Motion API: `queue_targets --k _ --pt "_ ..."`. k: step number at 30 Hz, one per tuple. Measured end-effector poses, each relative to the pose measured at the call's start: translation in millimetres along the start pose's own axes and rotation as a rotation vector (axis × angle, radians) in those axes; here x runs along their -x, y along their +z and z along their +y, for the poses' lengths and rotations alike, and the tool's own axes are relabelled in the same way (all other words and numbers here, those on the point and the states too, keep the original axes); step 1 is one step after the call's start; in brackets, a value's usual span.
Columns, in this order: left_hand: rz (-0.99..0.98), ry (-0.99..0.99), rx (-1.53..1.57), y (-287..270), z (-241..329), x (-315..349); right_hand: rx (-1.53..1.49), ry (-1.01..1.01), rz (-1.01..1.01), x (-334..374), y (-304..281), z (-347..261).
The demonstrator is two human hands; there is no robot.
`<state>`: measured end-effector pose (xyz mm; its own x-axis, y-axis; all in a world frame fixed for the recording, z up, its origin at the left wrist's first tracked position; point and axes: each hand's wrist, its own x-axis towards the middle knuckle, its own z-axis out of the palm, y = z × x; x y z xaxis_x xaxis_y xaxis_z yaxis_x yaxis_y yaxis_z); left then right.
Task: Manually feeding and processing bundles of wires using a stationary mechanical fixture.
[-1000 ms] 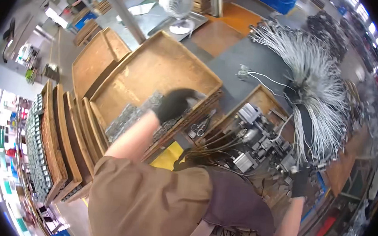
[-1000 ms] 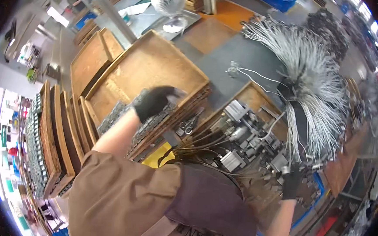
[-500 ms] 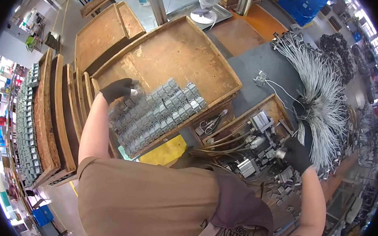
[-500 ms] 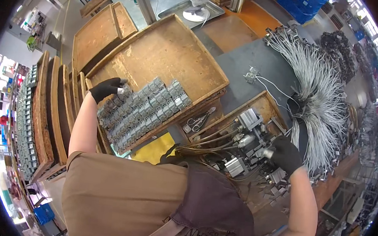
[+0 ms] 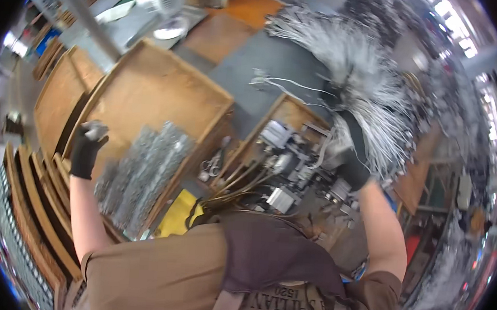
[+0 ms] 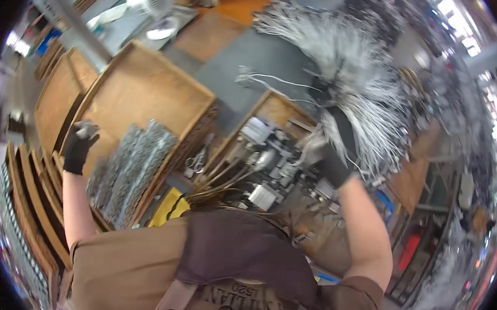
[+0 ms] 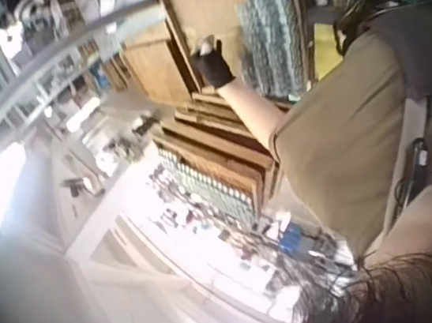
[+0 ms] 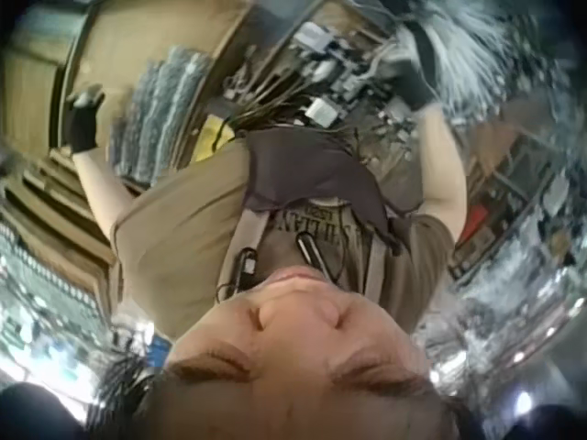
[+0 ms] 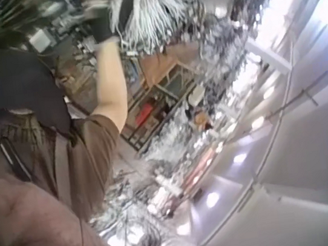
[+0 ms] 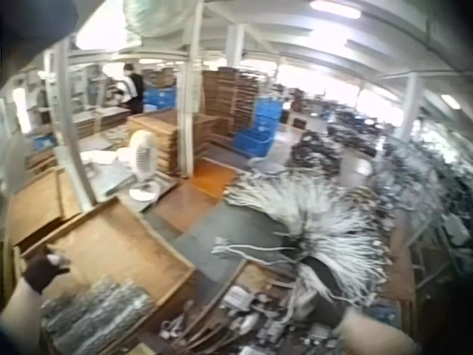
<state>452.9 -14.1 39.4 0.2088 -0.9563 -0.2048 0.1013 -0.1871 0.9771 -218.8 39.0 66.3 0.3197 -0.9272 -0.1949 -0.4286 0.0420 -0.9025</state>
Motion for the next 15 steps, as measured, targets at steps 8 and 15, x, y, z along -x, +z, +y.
queue_targets --k 8,15 --pt "-0.557 0.511 -0.333 268 -15 11 0.832 0.081 -0.048 30 22 -18" --pt "-1.170 -0.480 0.002 458 -81 100 0.912 0.146 -0.217 56 -7 -7"
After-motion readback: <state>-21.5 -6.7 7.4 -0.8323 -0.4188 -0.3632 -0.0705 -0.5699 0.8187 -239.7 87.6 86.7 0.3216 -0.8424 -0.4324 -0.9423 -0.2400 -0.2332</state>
